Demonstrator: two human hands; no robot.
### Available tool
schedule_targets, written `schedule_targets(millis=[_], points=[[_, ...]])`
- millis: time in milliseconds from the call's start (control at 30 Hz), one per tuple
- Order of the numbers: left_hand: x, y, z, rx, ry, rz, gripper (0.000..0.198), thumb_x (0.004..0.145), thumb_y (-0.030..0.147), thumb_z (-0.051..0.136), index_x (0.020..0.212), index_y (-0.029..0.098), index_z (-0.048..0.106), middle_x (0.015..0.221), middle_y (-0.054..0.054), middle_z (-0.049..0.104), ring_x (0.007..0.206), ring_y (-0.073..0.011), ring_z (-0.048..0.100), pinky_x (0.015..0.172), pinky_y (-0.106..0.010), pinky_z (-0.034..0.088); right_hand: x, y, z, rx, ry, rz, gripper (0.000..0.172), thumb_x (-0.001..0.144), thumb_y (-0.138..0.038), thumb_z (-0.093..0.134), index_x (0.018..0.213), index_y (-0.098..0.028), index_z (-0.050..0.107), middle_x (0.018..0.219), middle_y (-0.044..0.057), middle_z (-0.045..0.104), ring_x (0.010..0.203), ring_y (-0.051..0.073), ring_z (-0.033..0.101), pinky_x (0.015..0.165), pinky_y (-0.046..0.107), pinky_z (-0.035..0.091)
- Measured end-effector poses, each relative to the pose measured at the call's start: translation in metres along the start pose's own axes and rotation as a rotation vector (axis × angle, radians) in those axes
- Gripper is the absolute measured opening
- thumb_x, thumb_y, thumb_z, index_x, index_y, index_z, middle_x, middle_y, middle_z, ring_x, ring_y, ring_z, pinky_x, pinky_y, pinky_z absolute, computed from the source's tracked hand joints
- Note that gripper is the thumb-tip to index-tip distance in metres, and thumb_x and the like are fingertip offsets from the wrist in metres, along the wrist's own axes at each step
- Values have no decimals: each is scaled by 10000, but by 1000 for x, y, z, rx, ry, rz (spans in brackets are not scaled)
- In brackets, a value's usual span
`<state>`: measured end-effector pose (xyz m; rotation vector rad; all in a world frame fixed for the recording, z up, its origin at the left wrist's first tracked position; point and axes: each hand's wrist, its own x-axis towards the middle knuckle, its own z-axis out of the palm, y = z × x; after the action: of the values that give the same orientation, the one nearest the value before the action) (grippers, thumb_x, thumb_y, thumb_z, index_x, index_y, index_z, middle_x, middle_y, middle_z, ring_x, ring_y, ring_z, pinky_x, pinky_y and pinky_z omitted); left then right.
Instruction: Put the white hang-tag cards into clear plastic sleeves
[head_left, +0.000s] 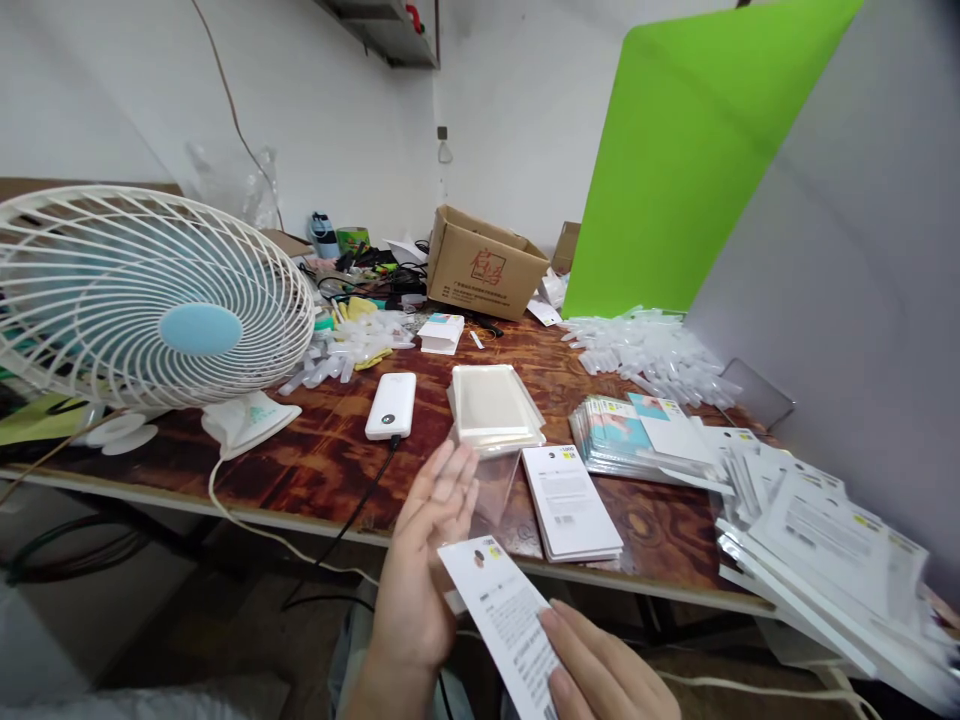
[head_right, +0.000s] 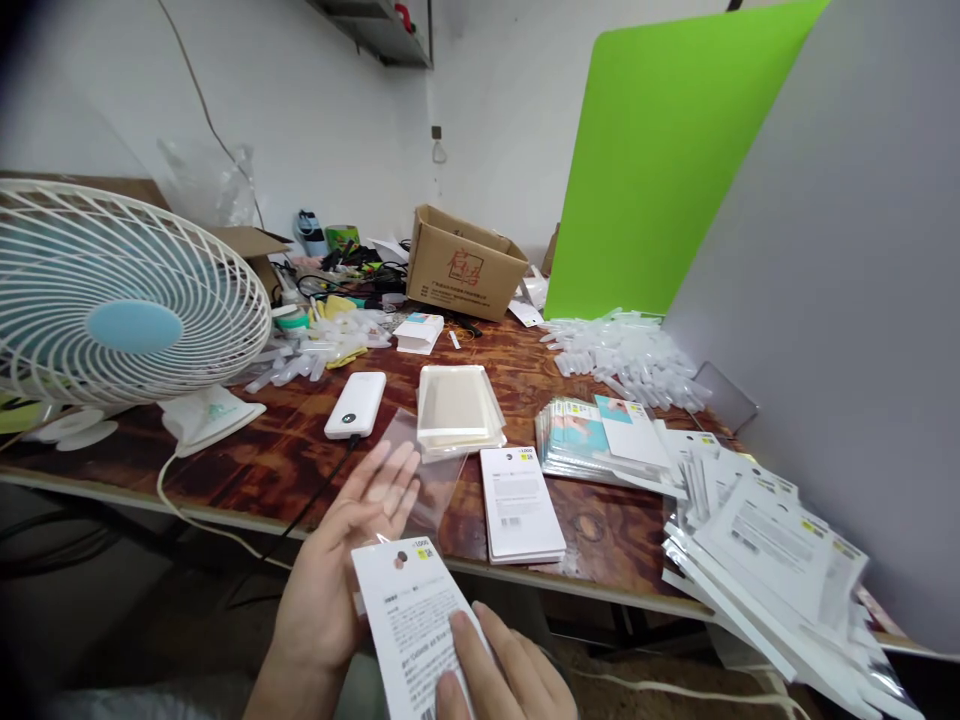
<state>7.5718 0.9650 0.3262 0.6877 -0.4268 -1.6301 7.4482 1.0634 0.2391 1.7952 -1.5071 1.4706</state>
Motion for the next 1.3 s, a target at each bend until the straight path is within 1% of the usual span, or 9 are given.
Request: schedule_targets(millis=[67, 233, 367, 533, 667, 867, 1100, 1167, 1300], points=[[3, 1, -7, -17, 14, -144, 372, 837, 136, 493, 1161, 237, 646, 1334, -63, 612, 1311, -185, 476, 1178, -396, 206, 1, 0, 1, -13, -11, -25, 243, 866, -220, 512, 1059, -227, 659, 880, 51, 733, 679, 185, 705, 569, 261, 572], [3, 0, -14, -144, -24, -114, 376, 907, 213, 433, 1199, 360, 618, 1423, 32, 536, 1367, -163, 401, 1180, -424, 186, 20, -5, -3, -88, -40, -173, 172, 878, -193, 481, 904, -229, 647, 764, 36, 725, 590, 158, 681, 521, 237, 532], [-6, -13, -11, -244, -104, -233, 457, 913, 255, 390, 1336, 379, 512, 1435, 35, 521, 1383, -190, 380, 1169, -444, 223, 31, -1, -3, -155, -163, -433, 209, 895, -156, 466, 900, -254, 651, 909, 41, 739, 829, 211, 696, 669, 301, 537], [-12, -23, -12, -260, -171, -263, 501, 944, 377, 337, 1443, 427, 333, 1492, 58, 438, 1381, -241, 383, 1165, -478, 226, 16, 11, 1, -120, -271, -224, 534, 985, -476, 170, 1156, -270, 632, 1258, 121, 577, 1095, 241, 558, 865, 400, 477], [-13, -23, -15, -271, -192, -305, 543, 948, 352, 322, 1474, 441, 218, 1449, 32, 501, 1355, -232, 425, 1165, -491, 213, 15, 13, 0, -6, -359, -141, 345, 952, -436, 399, 1195, -303, 606, 1289, 83, 499, 1095, 220, 512, 871, 349, 479], [-22, -37, -13, -259, -333, -420, 556, 953, 408, 292, 1498, 374, 186, 1366, -46, 589, 1344, -229, 439, 1168, -491, 195, 31, 8, -1, 93, -257, 49, 360, 842, -323, 606, 1183, -214, 568, 1210, 118, 538, 1063, 227, 532, 832, 353, 519], [-19, -32, -7, -287, -371, -396, 499, 979, 345, 273, 1465, 448, 226, 1341, -9, 610, 1312, -212, 476, 1182, -479, 135, 41, 4, -6, -101, -72, -364, 198, 882, -103, 507, 930, -151, 693, 929, 46, 742, 969, 183, 645, 958, 357, 410], [-17, -29, -4, -295, -361, -378, 483, 981, 362, 281, 1448, 479, 245, 1313, 8, 630, 1290, -208, 500, 1184, -479, 116, 42, 3, -6, -105, -58, -369, 224, 904, -107, 481, 873, -160, 697, 878, 25, 747, 921, 156, 660, 989, 343, 381], [-14, -24, 0, -275, -320, -343, 443, 983, 352, 285, 1398, 467, 390, 1328, 44, 612, 1325, -188, 453, 1196, -436, 89, 35, 2, 1, -8, 9, -259, 156, 857, -89, 551, 879, -156, 690, 943, 76, 688, 948, 188, 624, 855, 346, 475]])
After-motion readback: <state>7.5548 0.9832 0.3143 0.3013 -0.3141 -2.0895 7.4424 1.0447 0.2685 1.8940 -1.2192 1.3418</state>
